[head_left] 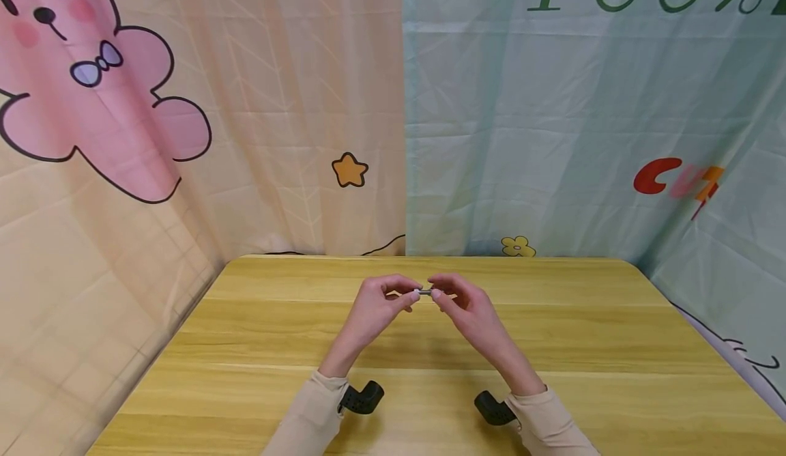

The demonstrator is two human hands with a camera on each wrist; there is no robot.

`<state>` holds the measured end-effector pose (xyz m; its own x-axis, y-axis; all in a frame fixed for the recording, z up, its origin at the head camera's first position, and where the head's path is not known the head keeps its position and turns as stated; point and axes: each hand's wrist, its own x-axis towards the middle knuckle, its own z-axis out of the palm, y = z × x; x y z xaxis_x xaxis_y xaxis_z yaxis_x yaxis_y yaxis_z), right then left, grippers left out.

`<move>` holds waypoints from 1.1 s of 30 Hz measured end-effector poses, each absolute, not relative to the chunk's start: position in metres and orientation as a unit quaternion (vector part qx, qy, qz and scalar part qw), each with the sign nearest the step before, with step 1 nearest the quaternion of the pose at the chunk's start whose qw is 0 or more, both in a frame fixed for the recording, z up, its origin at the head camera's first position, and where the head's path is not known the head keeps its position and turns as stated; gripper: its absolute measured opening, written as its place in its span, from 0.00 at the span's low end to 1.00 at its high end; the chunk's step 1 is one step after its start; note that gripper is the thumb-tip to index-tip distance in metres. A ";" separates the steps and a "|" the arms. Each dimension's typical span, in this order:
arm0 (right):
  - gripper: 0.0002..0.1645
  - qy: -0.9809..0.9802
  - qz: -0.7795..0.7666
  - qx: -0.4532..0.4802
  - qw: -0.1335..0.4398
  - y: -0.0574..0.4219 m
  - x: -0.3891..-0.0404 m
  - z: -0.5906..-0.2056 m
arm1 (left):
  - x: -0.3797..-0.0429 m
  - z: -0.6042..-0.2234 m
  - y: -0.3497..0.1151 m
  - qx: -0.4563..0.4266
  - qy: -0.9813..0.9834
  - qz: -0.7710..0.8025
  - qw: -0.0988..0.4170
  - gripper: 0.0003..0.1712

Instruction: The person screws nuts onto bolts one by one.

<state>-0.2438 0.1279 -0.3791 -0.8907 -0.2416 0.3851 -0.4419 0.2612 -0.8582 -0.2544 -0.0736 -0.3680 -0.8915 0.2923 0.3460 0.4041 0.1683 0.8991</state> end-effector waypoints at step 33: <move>0.17 -0.789 0.553 0.246 0.108 0.132 -0.246 -0.380 | -0.256 -0.370 -0.074 -0.224 -0.764 -0.603 0.049 0.05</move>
